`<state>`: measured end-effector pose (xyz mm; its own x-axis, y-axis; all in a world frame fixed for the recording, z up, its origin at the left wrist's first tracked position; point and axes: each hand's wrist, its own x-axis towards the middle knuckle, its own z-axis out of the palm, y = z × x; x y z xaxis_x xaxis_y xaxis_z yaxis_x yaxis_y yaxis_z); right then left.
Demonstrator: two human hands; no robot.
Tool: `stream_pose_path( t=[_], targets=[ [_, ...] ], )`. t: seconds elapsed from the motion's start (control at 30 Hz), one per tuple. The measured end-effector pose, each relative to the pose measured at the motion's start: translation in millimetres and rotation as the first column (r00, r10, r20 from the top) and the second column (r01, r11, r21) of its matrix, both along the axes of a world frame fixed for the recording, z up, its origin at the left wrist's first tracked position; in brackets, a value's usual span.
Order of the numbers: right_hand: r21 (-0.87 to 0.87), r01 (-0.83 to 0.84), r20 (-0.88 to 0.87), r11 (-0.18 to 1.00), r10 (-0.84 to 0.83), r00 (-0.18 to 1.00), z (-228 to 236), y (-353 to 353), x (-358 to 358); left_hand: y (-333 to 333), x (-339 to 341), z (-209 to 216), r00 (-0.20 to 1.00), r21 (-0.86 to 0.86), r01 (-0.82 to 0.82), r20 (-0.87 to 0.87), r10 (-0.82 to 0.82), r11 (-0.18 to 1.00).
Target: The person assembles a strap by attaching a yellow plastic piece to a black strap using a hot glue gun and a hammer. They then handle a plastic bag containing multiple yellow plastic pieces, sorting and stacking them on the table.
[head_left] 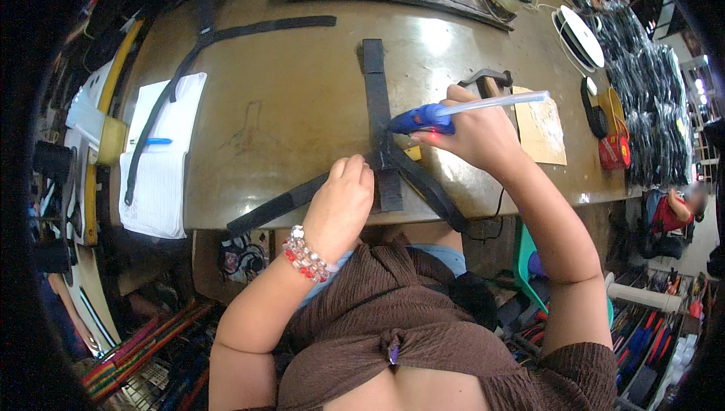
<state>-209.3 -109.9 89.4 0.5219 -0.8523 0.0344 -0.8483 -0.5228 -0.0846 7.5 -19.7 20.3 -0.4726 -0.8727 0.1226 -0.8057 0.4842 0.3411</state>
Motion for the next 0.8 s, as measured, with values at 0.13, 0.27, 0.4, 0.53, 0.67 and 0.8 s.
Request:
stream_pose_path(
  t=[0.13, 0.27, 0.4, 0.53, 0.67, 0.8],
  targets=[
    [-0.121, -0.202, -0.411, 0.972, 0.136, 0.901, 17, 11, 19, -1, -1, -1, 0.998, 0.033, -0.014, 0.057, 0.012, 0.999],
    [-0.323, -0.004, 0.179, 0.946, 0.066, 0.982, 9, 2, -32, -4, -2, -1, 0.999, -0.042, 0.008, 0.036, -0.007, 0.999],
    [0.008, 0.822, 0.747, 0.569, -0.55, 0.374, -36, 6, -142, -2, -4, -1, 1.0, -0.066, 0.003, 0.014, -0.002, 0.998],
    [-0.132, 0.892, 0.604, 0.433, -0.678, 0.419, -114, 27, -197, -1, -5, -2, 1.0, -0.056, -0.003, -0.017, 0.002, 0.998],
    [-0.161, 0.876, 0.361, 0.455, -0.799, 0.481, -109, 51, -199, -1, -2, 0, 1.0, -0.019, 0.004, -0.018, -0.004, 1.0],
    [-0.162, 0.912, 0.655, 0.377, -0.65, 0.385, -63, 97, -123, 0, -2, 0, 0.999, -0.051, -0.025, -0.048, 0.023, 0.998]
  ],
)
